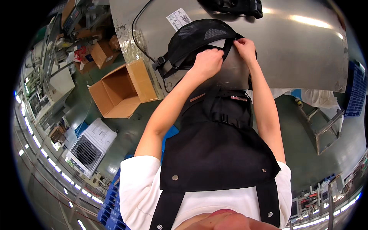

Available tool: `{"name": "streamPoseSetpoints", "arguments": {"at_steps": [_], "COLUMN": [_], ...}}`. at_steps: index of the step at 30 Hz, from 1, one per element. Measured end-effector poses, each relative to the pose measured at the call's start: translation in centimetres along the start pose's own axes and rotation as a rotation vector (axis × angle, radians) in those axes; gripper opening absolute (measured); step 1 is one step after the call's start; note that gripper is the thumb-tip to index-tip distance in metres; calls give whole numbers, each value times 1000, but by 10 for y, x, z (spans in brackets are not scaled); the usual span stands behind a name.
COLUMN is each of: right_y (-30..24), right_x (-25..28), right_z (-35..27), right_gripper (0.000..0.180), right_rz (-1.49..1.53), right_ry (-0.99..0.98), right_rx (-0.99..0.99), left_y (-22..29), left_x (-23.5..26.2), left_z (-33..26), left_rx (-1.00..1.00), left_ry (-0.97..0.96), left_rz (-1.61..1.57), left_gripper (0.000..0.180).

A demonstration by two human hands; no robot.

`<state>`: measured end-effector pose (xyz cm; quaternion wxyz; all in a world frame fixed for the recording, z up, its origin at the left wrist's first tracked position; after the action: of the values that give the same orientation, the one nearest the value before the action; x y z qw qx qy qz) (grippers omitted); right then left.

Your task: The person organizes items at a factory workstation, moving a tote bag and a plastic bag from a metal table to a lower shelf, untangling a power cord from an air cooler, plugging the cord into a power strip, and finally placing a small black bag onto the metal table to zip it shut.

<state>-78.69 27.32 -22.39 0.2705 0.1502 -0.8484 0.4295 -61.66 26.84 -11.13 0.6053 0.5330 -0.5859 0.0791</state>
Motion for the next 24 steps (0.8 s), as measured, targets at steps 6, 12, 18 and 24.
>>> {"name": "streamPoseSetpoints", "arguments": {"at_steps": [6, 12, 18, 24], "right_y": [-3, 2, -6, -17], "right_x": [19, 20, 24, 24], "right_z": [-16, -30, -31, -30], "right_gripper": [25, 20, 18, 19], "right_rz": [-77, -137, -145, -209], "right_ry": [-76, -29, -30, -99], "right_rx": [41, 78, 152, 213], "left_y": [-8, -26, -38, -40], "left_x": [3, -11, -11, -19], "left_z": [27, 15, 18, 17], "left_rx": [75, 203, 63, 120], "left_ry": [215, 331, 417, 588], "left_rz": [334, 319, 215, 207], "left_gripper": [97, 103, 90, 88]}}
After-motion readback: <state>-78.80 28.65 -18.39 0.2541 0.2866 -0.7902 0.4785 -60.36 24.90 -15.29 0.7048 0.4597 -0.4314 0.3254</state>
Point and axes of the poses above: each hand's wrist, its own z-axis towards the middle knuckle, its own x-axis out of the back of the hand, y = z × x, the point moved 2 cm from there along z, towards the middle knuckle, and after that the axes turned 7 degrees about -z, right-handed, at the moved point
